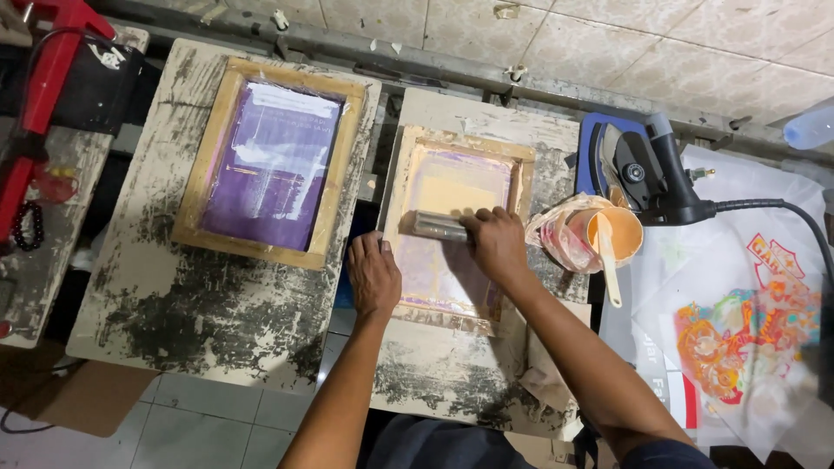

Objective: The person uses a squeegee to spread orange ink across a screen printing frame. They repeatedly scoop more ink from a container with a wooden stick and apply it to the squeegee, then pull the squeegee across the screen to distribute the ink evenly.

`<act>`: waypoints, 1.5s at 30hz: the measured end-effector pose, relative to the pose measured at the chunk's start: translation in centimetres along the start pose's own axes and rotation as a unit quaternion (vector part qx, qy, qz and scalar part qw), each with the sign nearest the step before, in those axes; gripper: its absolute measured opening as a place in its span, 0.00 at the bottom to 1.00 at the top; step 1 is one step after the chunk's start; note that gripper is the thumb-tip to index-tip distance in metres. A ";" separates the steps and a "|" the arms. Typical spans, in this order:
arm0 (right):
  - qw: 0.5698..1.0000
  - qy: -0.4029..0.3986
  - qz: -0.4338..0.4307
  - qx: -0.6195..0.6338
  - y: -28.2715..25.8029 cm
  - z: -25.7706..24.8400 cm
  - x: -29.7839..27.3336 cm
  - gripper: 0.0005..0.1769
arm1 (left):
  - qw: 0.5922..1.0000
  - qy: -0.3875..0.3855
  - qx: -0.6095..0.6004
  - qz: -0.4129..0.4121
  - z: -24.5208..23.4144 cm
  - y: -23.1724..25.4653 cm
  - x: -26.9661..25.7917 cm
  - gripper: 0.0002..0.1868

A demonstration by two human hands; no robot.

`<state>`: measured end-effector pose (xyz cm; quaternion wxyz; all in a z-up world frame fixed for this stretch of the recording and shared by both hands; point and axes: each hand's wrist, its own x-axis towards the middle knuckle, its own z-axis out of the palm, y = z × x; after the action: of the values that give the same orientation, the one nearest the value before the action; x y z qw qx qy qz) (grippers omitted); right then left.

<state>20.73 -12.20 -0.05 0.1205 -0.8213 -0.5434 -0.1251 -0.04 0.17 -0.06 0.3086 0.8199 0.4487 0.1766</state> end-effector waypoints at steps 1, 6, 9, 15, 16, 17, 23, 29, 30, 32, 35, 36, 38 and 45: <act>1.000 -0.024 0.005 0.003 1.0 0.4 0.7 0.04 | 1.000 -0.003 -0.005 0.000 -0.1 0.1 0.0 0.16; 0.998 -0.060 0.018 -0.014 6.7 4.9 6.5 0.06 | 1.000 0.001 -0.001 -0.002 -0.3 0.3 -0.1 0.15; 0.995 -0.090 0.032 -0.002 6.7 5.1 8.6 0.05 | 1.000 -0.010 -0.005 -0.008 -0.1 0.3 0.1 0.16; 0.990 -0.141 0.002 0.014 3.6 2.5 3.3 0.07 | 1.000 0.010 -0.019 0.004 -0.3 0.5 0.0 0.15; 0.988 -0.152 0.000 0.020 2.7 1.6 2.3 0.07 | 1.000 0.010 -0.018 0.008 -0.2 0.3 0.1 0.15; 0.985 -0.168 -0.004 0.026 1.7 0.6 1.0 0.07 | 1.000 0.007 -0.018 0.008 -0.1 0.0 -0.1 0.16; 0.989 -0.144 0.003 0.019 2.4 -0.6 2.9 0.07 | 1.000 0.005 -0.020 0.009 -0.1 -0.1 -0.2 0.17; 0.999 0.035 0.021 -0.034 0.5 0.2 4.7 0.09 | 0.999 -0.009 -0.042 0.000 -1.1 0.8 0.0 0.17; 0.998 0.039 0.024 -0.035 0.4 0.8 3.4 0.09 | 0.999 -0.009 -0.041 0.005 -0.8 0.9 0.6 0.17; 0.998 0.038 0.041 -0.024 -0.7 2.4 0.1 0.10 | 0.999 -0.014 -0.031 -0.001 -0.7 0.4 0.1 0.17; 0.999 0.013 0.038 -0.007 -1.4 -0.1 -1.5 0.12 | 1.000 -0.015 -0.003 -0.002 -1.0 0.9 0.2 0.16; 0.999 0.016 0.044 -0.011 -0.6 0.3 -0.6 0.12 | 1.000 -0.018 -0.005 0.004 -1.0 0.7 0.6 0.16; 0.996 -0.061 0.058 -0.018 1.1 0.6 0.2 0.16 | 1.000 -0.031 -0.002 -0.003 -0.6 0.2 0.3 0.16; 0.995 -0.077 0.047 -0.048 6.6 4.2 8.4 0.09 | 0.999 -0.039 -0.036 -0.013 -1.5 1.0 0.3 0.17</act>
<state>30.32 -6.03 -1.60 0.0447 -0.8580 -0.5051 -0.0817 -0.10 0.48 1.73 0.3573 0.8086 0.4405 0.1565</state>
